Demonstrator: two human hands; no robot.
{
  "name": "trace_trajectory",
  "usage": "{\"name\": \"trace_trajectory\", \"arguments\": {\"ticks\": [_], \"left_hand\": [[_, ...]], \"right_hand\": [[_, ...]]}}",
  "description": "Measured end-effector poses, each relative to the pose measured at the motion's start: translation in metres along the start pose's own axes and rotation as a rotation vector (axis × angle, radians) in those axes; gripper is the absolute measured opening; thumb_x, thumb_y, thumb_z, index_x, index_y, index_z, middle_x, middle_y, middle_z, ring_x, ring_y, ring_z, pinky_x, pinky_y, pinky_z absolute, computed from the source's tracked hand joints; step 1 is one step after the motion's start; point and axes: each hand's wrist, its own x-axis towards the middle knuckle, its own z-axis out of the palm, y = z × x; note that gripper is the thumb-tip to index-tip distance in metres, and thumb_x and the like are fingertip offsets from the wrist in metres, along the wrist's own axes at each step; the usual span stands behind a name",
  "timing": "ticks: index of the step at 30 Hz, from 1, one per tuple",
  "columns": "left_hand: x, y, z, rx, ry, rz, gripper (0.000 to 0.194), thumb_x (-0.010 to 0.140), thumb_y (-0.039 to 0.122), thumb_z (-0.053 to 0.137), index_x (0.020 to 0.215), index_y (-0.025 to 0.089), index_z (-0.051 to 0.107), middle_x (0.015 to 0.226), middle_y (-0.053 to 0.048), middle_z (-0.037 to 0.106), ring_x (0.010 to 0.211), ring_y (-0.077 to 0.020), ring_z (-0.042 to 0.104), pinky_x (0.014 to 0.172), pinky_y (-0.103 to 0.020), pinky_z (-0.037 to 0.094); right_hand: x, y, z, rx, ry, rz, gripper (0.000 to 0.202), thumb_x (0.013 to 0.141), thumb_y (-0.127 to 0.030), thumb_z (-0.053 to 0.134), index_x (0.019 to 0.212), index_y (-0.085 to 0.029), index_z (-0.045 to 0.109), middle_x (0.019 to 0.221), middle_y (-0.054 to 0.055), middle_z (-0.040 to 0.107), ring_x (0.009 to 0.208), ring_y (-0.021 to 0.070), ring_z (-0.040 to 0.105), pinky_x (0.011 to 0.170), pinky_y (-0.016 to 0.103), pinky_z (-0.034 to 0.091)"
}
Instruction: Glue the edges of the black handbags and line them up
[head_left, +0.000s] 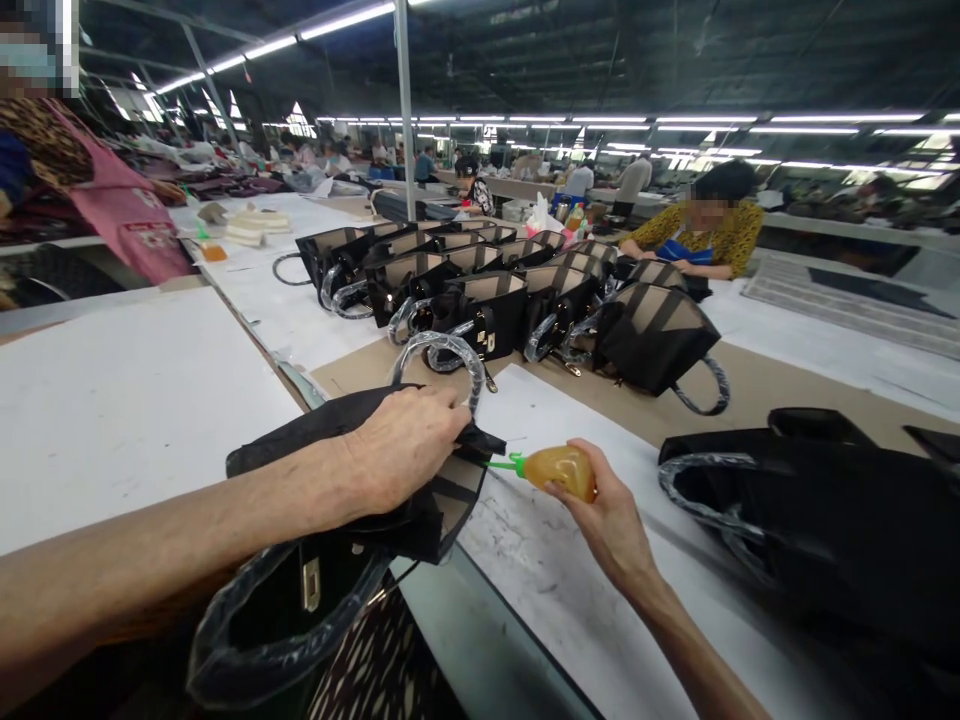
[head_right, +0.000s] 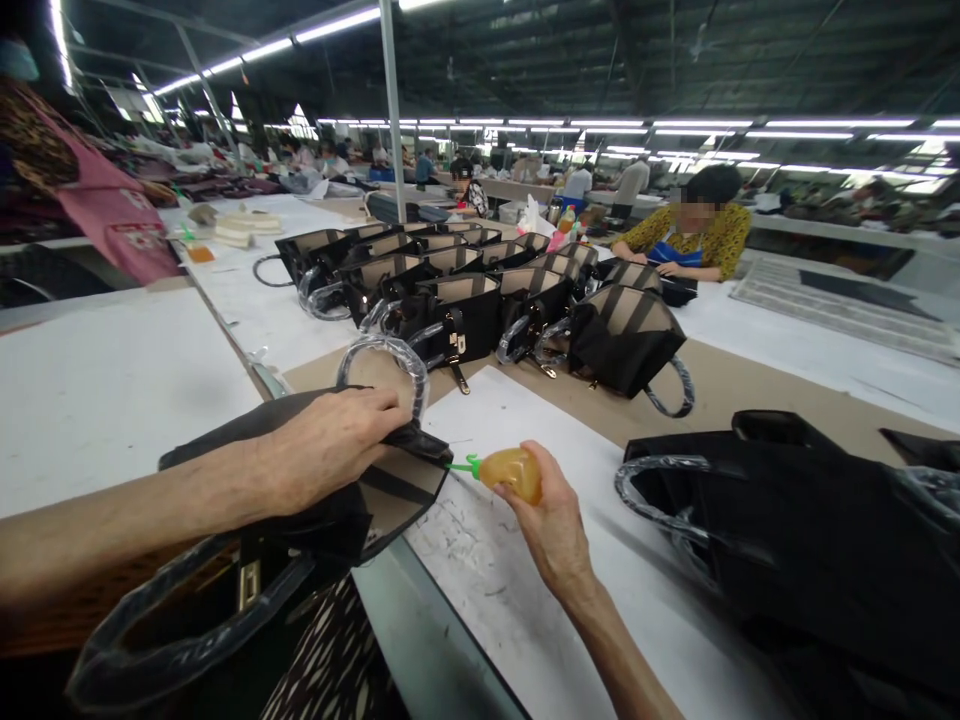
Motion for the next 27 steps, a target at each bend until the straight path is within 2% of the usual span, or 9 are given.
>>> {"name": "trace_trajectory", "arguments": {"ticks": [7, 13, 21, 27], "left_hand": [[-0.018, 0.008, 0.006, -0.024, -0.005, 0.009, 0.022, 0.072, 0.011, 0.048, 0.093, 0.016, 0.053, 0.094, -0.007, 0.055, 0.084, -0.0250, 0.055, 0.075, -0.040, 0.047], [-0.030, 0.012, 0.016, -0.046, 0.052, 0.019, 0.031, 0.070, 0.010, 0.051, 0.101, 0.016, 0.051, 0.100, -0.008, 0.054, 0.090, -0.0250, 0.051, 0.081, -0.041, 0.044], [-0.044, 0.021, 0.010, -0.106, -0.049, -0.044, 0.033, 0.073, 0.009, 0.045, 0.105, 0.015, 0.052, 0.107, -0.010, 0.054, 0.098, -0.0257, 0.049, 0.085, -0.041, 0.042], [-0.052, 0.023, 0.011, -0.103, -0.071, -0.057, 0.038, 0.072, 0.009, 0.047, 0.109, 0.015, 0.051, 0.111, -0.011, 0.053, 0.100, -0.0258, 0.048, 0.086, -0.040, 0.042]], "right_hand": [[-0.004, 0.009, -0.006, 0.073, -0.086, 0.082, 0.050, 0.070, -0.040, 0.067, 0.113, -0.021, 0.049, 0.096, 0.002, 0.059, 0.087, 0.0252, 0.056, 0.080, 0.036, 0.044], [-0.011, 0.010, -0.005, 0.146, -0.139, 0.145, 0.050, 0.070, -0.040, 0.066, 0.112, -0.020, 0.047, 0.093, 0.002, 0.060, 0.086, 0.0252, 0.057, 0.076, 0.036, 0.046], [-0.015, 0.005, -0.006, 0.193, -0.183, 0.195, 0.045, 0.073, -0.039, 0.065, 0.110, -0.020, 0.047, 0.092, 0.002, 0.061, 0.083, 0.0224, 0.058, 0.070, 0.032, 0.047], [-0.021, -0.001, -0.006, 0.204, -0.201, 0.239, 0.046, 0.070, -0.039, 0.067, 0.107, -0.019, 0.049, 0.090, 0.002, 0.062, 0.082, 0.0234, 0.058, 0.068, 0.033, 0.049]]}}
